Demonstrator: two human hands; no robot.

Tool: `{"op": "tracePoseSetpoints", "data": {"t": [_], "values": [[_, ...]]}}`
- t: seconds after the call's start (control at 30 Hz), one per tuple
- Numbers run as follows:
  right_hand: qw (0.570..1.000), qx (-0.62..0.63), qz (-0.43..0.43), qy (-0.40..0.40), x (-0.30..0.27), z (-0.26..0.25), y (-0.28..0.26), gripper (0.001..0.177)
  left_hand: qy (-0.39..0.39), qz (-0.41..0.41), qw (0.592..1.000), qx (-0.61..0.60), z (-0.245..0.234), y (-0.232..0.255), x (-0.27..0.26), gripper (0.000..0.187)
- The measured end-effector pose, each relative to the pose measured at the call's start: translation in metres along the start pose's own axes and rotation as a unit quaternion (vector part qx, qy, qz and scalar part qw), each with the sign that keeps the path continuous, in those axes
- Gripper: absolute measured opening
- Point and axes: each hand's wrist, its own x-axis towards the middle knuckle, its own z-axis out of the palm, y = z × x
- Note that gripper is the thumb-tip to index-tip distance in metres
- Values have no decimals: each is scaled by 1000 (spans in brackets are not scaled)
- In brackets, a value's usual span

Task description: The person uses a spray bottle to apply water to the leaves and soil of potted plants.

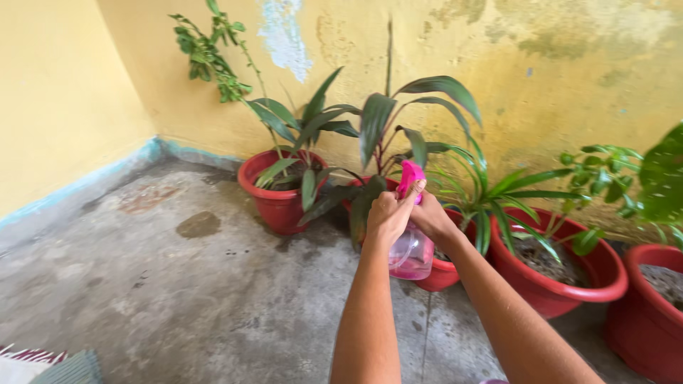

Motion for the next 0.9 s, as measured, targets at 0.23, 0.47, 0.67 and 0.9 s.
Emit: {"op": "tracePoseSetpoints", "data": {"t": [0.23,0.47,0.67,0.9], "values": [[986,110,14,-127,11,31,-52,44,92,45,992,-73,-39,-12,5,80],[978,67,21,-198,28,44,-47,62,115,0,988,-101,-50,-42,22,89],[987,56,-8,-152,47,67,8,53,137,-5,989,-50,-52,-45,13,88],[982,100,-118,-112,33,72,34,48,33,-56,995,-79,-63,-44,8,89]]}}
